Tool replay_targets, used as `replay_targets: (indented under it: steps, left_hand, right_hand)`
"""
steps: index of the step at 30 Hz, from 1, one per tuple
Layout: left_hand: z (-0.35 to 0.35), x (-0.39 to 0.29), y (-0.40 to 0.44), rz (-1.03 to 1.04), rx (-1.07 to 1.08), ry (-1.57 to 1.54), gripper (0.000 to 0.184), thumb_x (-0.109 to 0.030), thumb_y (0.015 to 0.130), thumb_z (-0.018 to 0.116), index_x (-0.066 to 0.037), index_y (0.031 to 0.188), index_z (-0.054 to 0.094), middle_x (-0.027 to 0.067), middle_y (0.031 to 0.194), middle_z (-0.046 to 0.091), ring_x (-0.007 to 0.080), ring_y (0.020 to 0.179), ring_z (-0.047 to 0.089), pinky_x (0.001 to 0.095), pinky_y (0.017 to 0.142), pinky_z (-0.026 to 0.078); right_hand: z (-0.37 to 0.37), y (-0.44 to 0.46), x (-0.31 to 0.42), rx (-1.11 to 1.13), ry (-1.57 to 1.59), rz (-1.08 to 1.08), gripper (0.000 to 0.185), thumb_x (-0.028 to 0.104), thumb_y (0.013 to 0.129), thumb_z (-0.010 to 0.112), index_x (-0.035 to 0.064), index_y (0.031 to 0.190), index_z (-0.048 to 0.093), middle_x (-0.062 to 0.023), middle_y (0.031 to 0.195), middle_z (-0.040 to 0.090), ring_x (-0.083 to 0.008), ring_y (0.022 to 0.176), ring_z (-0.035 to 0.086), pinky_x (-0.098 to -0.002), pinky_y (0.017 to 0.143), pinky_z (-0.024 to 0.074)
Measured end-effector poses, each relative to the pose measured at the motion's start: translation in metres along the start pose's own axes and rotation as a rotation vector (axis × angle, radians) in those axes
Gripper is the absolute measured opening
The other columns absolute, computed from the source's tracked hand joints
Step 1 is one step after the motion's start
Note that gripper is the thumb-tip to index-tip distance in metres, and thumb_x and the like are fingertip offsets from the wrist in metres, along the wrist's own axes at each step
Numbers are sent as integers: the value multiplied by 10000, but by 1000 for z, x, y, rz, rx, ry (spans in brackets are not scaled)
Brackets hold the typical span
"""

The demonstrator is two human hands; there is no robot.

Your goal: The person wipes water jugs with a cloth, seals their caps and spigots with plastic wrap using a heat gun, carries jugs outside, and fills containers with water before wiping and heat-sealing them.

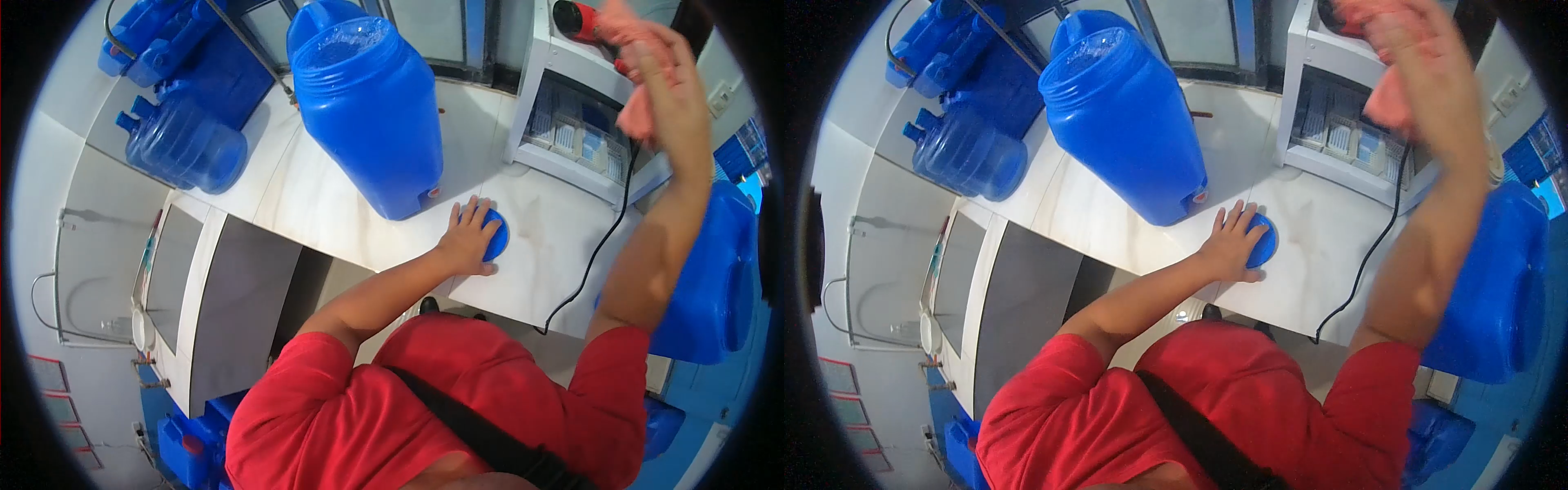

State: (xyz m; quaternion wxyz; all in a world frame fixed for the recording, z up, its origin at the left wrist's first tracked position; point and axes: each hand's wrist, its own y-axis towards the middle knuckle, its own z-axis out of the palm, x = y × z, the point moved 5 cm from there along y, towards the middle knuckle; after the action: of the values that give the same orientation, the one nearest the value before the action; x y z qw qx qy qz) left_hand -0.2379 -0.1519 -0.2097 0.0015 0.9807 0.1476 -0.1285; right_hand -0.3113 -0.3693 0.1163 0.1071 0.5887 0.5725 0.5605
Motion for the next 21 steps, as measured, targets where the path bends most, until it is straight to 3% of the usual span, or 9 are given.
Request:
replay_targets:
  steps: [2,4,6,8,11,14,16,20,21]
  left_hand:
    - [-6,-6,-4,11,-43,-72,939,-484,700,797,-115,1457,382,247,1559,252,464,1467,193,637,1157,201]
    - [-15,-11,-11,29,-91,-140,925,-469,713,789,-114,1460,376,243,1557,258,464,1466,196,638,1158,194]
    - [-25,-15,-21,30,-108,-216,895,-433,734,775,-110,1463,369,235,1537,284,459,1453,222,643,1155,193]
    - [-35,-16,-29,26,-121,-233,895,-419,737,774,-100,1465,362,233,1525,298,451,1446,240,637,1152,202]
    - [-40,-10,-43,5,-174,-271,890,-399,739,774,-79,1461,364,231,1495,335,437,1428,278,619,1144,228]
    - [-47,1,-64,-54,-245,-310,867,-395,740,777,-60,1443,395,231,1468,382,429,1408,318,585,1135,259]
    - [-53,13,-82,-93,-283,-336,851,-397,741,778,-52,1430,417,231,1459,406,428,1399,338,564,1132,274]
    - [-57,42,-128,-195,-399,-337,812,-400,735,783,-48,1399,475,244,1448,450,431,1367,396,534,1124,303]
    - [-58,52,-140,-223,-445,-359,804,-377,733,793,-48,1396,478,246,1440,459,426,1357,411,516,1118,321]
  right_hand:
    - [60,-33,27,91,135,161,221,177,924,649,51,1105,664,-129,1088,673,-225,893,671,-309,754,547]
    - [107,-48,40,160,13,-196,175,158,924,651,58,1065,676,-99,1003,662,-221,895,665,-310,746,550]
    - [153,-60,45,141,174,-240,135,160,903,672,96,1022,684,-54,978,635,-221,893,647,-343,769,543]
    - [184,-57,67,-82,24,-573,145,180,844,739,131,969,683,-17,969,610,-212,883,629,-357,785,524]
    - [227,-55,96,-205,-54,-782,222,177,754,805,172,938,681,-15,1016,597,-228,845,613,-357,774,496]
    - [238,-47,100,-192,20,-604,272,266,690,831,184,890,667,18,1015,584,-199,980,568,-366,791,463]
    - [243,-45,100,-242,-9,-632,263,272,681,837,177,839,650,16,1020,574,-212,987,550,-390,804,444]
    - [227,-32,67,-323,-6,-630,207,227,746,819,146,799,636,-3,932,605,-236,891,575,-403,782,448]
    - [223,-27,52,-279,61,-520,190,197,766,807,131,800,632,-16,874,613,-236,838,583,-408,762,456]
